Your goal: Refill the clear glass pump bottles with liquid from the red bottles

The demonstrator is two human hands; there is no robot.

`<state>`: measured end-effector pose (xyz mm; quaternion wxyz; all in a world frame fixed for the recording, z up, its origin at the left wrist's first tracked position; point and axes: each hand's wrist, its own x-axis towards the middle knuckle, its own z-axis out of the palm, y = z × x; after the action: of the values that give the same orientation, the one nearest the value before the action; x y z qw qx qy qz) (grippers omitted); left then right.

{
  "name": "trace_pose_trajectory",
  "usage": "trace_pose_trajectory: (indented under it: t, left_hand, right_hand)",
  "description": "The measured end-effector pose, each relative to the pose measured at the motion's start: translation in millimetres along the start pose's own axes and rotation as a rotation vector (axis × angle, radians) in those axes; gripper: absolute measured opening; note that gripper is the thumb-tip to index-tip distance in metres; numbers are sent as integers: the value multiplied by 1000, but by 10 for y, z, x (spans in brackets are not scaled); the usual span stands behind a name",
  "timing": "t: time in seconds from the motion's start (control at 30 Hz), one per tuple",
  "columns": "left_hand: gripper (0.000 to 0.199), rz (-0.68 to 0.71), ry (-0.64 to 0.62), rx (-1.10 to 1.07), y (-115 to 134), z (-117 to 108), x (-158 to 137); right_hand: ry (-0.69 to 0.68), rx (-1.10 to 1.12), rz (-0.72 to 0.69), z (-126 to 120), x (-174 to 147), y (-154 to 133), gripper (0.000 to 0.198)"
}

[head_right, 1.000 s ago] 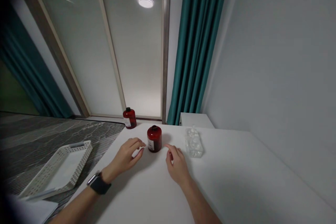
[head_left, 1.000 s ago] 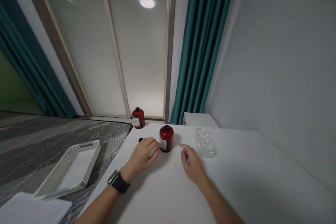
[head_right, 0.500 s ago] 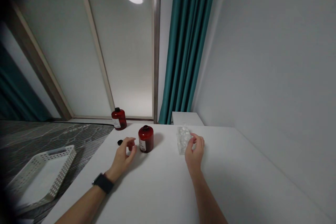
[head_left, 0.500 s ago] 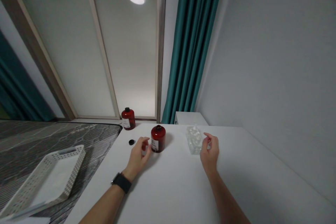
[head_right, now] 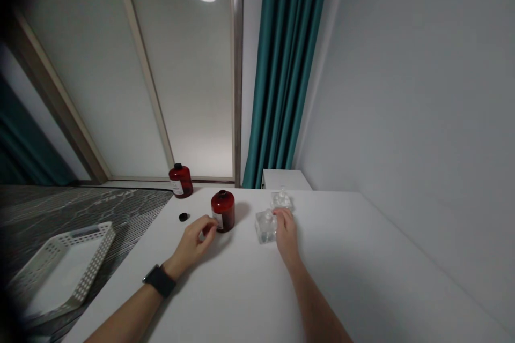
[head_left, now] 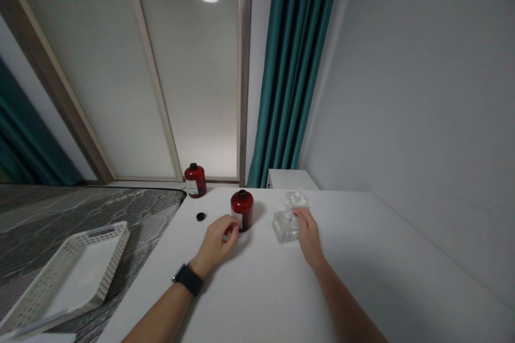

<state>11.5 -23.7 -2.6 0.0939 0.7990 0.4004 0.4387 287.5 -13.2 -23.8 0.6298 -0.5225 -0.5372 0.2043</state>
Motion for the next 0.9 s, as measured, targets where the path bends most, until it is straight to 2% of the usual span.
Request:
trace_pose_trajectory:
  t: [0.2, 0.33, 0.4, 0.6, 0.77, 0.83, 0.9]
  left_hand:
    - [9, 136, -25, 9, 204, -4, 19]
    - [22, 122, -158, -3, 258, 20, 8]
    - [26, 101, -209, -12, 266, 18, 1]
    - [24, 69, -276, -123, 308, -28, 5]
    - [24, -1, -325, -250, 335, -33, 21]
    - [24, -27, -339, -284, 339, -36, 28]
    - [24, -46, -347, -305, 344, -48, 33]
  right_hand:
    - [-299, 63, -76, 159, -160, -233, 32]
    - [-486, 71, -103, 233, -297, -390, 33]
    - [-511, 68, -68, 265, -364, -437, 31]
    - [-628, 134, 157, 344, -473, -393, 36]
    - [-732, 218, 182, 320, -457, -329, 40]
    - [-822, 260, 180, 284, -448, -320, 50]
    - [-934, 324, 189, 254, -447, -308, 67]
